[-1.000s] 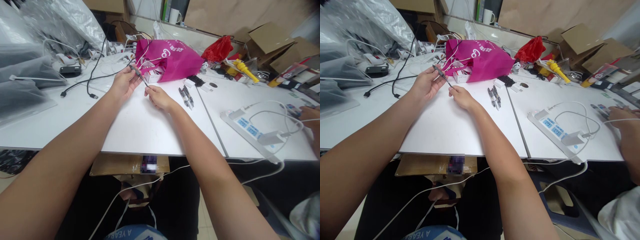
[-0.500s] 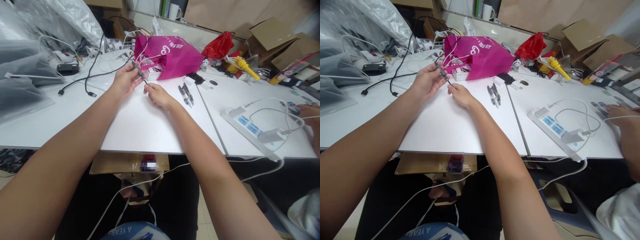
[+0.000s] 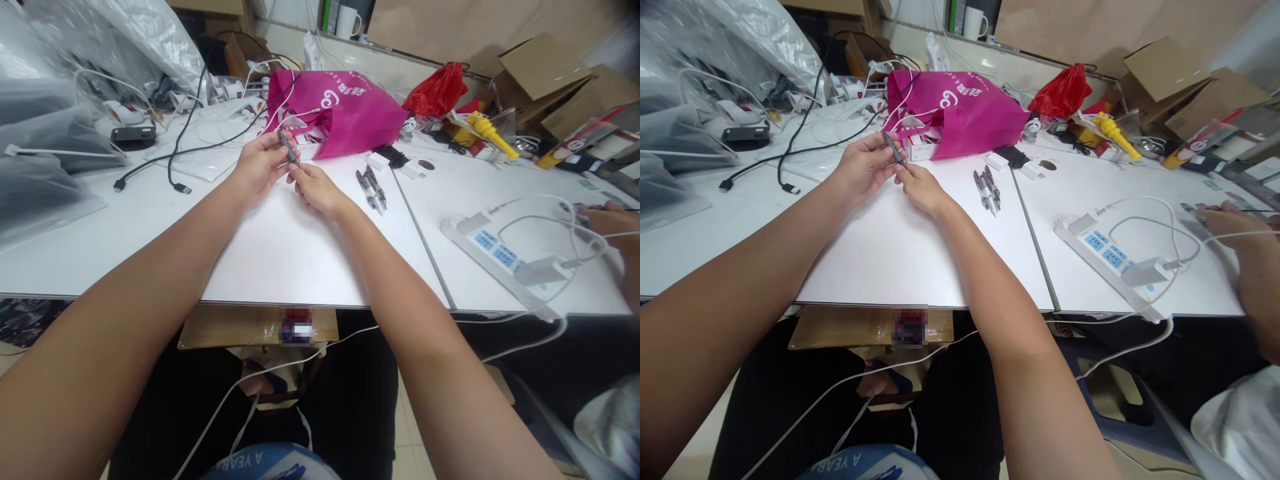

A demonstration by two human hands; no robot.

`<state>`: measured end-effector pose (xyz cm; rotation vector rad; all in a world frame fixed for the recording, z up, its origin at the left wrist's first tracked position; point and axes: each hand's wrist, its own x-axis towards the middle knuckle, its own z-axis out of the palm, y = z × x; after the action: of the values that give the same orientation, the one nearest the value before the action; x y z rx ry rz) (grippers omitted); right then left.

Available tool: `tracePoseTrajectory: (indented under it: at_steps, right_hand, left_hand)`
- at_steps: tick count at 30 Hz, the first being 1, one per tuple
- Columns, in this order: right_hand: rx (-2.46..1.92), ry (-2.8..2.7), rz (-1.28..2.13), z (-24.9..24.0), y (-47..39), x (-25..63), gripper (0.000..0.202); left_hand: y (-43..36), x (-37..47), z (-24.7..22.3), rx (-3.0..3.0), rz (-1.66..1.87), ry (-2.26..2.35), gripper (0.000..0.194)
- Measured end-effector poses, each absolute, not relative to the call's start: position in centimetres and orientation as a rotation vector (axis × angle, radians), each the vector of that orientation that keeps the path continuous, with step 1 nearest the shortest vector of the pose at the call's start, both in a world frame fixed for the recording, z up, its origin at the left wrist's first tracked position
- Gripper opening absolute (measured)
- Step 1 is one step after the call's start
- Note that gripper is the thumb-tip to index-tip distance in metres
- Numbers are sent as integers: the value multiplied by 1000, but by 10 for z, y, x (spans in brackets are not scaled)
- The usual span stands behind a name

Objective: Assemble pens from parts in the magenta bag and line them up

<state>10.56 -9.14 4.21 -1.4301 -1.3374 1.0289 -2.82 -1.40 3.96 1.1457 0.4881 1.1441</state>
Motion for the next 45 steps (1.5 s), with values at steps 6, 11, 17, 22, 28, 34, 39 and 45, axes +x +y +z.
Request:
tracePoseTrajectory:
  at_steps: [6, 11, 17, 22, 28, 34, 39, 45]
  right_hand:
    - [-1371, -1308, 1083, 40, -89, 106, 38]
    - [-1362, -1303, 1076, 42, -90, 105, 40]
    - [-1432, -1357, 979, 34, -84, 105, 43]
    - [-1394, -1343, 1046, 37, -88, 101, 48]
    - [-1345, -1296, 1117, 48, -99, 96, 55]
    - [-1258, -1277, 1246, 57, -107, 97, 54]
    - [-1216, -1238, 1301, 58, -107, 98, 51]
    - [-1196, -1214, 1258, 48, -100, 98, 61]
  left_hand:
    - [-15, -29, 38, 1139, 1086, 526, 14]
    - [-17, -30, 37, 1153, 1065, 525, 19]
    - [-14, -24, 36, 1122, 1224, 553, 24]
    - [-19, -27, 42, 1104, 1181, 542, 26]
    - [-24, -28, 46, 1130, 1156, 530, 26]
    - [-28, -31, 52, 1108, 1130, 512, 25]
    - [-27, -29, 55, 1040, 1127, 500, 22]
    - [-24, -22, 53, 957, 1217, 596, 29]
